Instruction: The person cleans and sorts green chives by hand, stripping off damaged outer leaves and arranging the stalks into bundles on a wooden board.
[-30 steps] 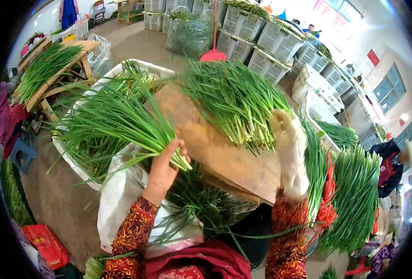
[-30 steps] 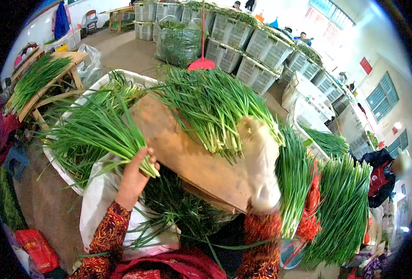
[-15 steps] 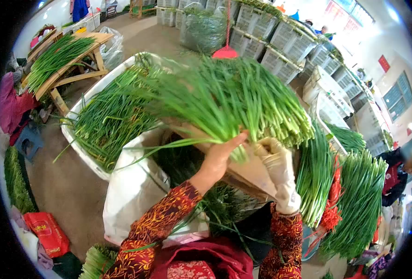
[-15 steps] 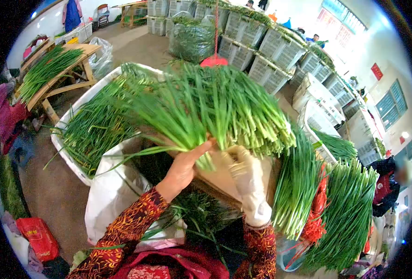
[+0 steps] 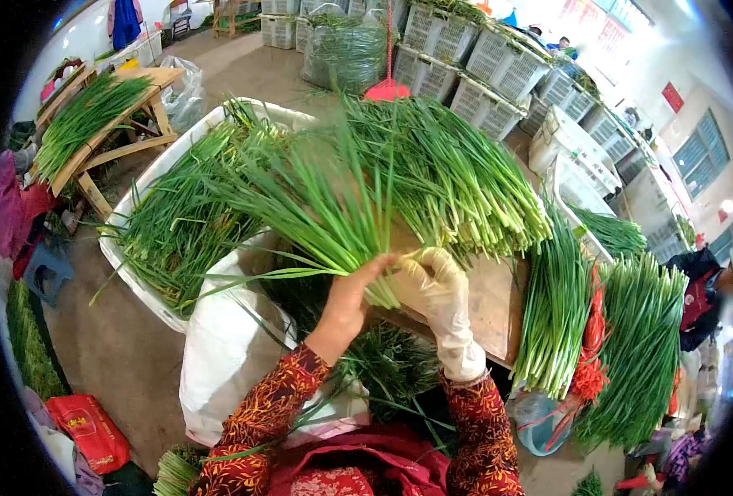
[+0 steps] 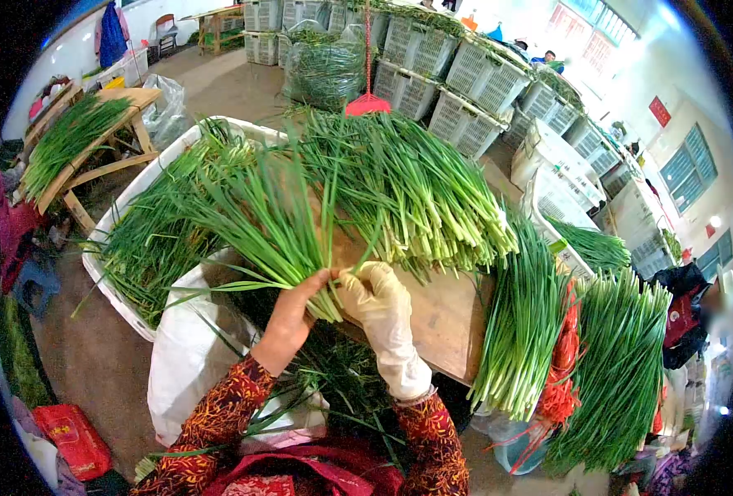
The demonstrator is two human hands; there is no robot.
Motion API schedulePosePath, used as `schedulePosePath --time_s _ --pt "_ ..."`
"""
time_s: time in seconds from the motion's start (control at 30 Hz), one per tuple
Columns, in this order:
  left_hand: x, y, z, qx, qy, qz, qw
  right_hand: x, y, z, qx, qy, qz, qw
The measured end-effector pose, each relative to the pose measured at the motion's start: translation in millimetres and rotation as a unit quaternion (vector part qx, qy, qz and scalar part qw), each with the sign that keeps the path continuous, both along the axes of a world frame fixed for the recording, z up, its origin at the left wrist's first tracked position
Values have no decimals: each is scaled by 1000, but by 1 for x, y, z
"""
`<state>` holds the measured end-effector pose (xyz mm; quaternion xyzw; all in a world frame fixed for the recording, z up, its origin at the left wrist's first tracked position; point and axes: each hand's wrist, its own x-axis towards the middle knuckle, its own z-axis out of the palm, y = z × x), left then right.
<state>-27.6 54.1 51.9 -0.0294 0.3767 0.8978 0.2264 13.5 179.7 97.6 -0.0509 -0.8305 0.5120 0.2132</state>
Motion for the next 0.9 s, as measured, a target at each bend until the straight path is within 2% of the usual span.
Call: schedulePosePath --time_s 0.07,0.1,0.13,0.2,0.27,0.33,0.37,0.43,0.47,0.57,0.67,0.9 --pt "-10 -11 -1 4 6 0 1000 8 -3 -3 -79 -54 111 989" --pt "-15 -19 2 -11 0 19 1000 14 -3 1 37 -37 197 979" --pt "-23 -23 1 27 -12 69 997 17 3 8 176 -120 260 942" --pt "-36 -35 -3 76 56 99 991 17 9 21 212 -39 145 966" --pt "-36 -36 0 109 23 100 989 -4 23 51 265 -5 -9 964" --pt "-30 -35 3 88 22 45 995 -30 41 59 417 -85 -123 896" --pt "-26 -30 5 75 -3 46 996 -36 47 53 416 -83 -122 897" --pt "-20 -21 1 84 5 24 996 -45 53 43 484 -155 -114 854" --pt "-16 -17 0 87 0 13 996 -44 52 40 485 -157 -110 853" --pt "-8 -11 -2 82 -9 -22 996 -27 38 30 415 -77 -125 898" --pt "-7 -7 -10 73 -6 -27 997 -31 41 28 353 -128 -163 913" --pt "-5 -9 -3 69 1 -19 997 -37 60 36 392 -89 -208 892"
